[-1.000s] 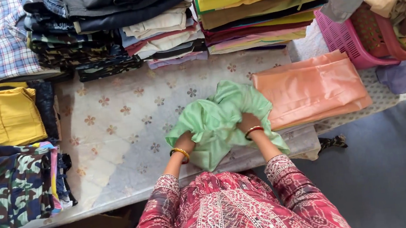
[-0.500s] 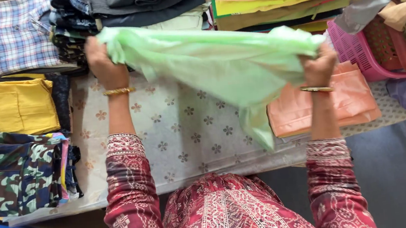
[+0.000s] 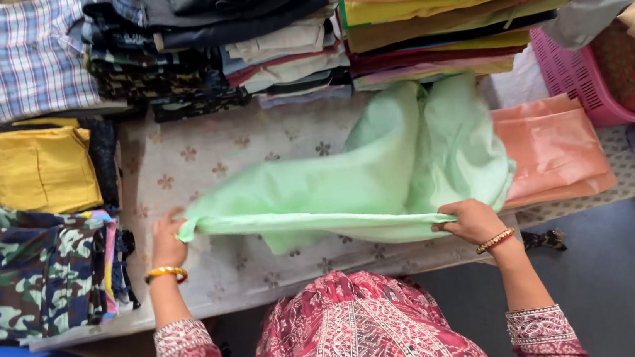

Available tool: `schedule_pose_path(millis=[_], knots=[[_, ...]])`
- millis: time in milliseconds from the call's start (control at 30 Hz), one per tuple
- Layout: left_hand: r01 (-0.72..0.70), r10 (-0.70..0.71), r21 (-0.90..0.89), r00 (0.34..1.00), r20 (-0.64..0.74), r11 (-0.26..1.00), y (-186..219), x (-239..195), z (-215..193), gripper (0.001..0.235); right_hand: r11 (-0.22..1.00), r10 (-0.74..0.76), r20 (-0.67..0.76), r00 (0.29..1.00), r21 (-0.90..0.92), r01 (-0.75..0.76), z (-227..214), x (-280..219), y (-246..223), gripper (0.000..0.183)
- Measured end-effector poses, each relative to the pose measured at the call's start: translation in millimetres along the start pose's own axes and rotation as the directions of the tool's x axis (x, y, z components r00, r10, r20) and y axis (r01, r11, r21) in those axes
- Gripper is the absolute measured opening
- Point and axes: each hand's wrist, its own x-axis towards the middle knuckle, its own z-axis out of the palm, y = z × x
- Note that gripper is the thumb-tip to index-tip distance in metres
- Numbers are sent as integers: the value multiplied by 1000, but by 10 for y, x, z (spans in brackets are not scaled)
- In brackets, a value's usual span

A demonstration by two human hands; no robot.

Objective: Fold various pieces of clothing and fabric on a table.

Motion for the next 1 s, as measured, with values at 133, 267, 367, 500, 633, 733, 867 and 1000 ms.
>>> schedule_pose_path(millis=[133, 267, 367, 500, 633, 733, 867, 1000], knots=[[24, -23, 29, 999, -48, 999, 322, -385, 449, 18, 979, 101, 231, 968, -196, -56, 174, 125, -46, 37], [244, -195, -277, 962, 193, 929, 1824, -173, 435, 28, 944, -329, -135, 935, -5, 331, 401, 320, -684, 37], [261, -116, -445, 938, 327, 857, 2671, -63, 431, 38, 808, -527, -211, 823, 175, 562, 384, 281, -1591, 59], [100, 26, -550, 976, 216, 829, 3126, 101, 565, 56, 723, -597, -231, 768, 260, 640, 367, 310, -2070, 86], [188, -30, -572, 961, 273, 799, 3150, 124, 531, 48, 768, -574, -94, 814, 285, 574, 215, 256, -2111, 89], [270, -85, -569, 940, 330, 777, 3198, 108, 480, 39, 725, -637, -89, 765, 267, 635, 318, 224, -2004, 108], [130, 44, -575, 959, 279, 808, 3196, 65, 511, 40, 663, -521, -267, 811, 472, 581, 611, 364, -1695, 64], [60, 116, -542, 951, 285, 838, 3259, 81, 444, 43, 582, -381, -148, 913, 728, 361, 713, 435, -1538, 41]])
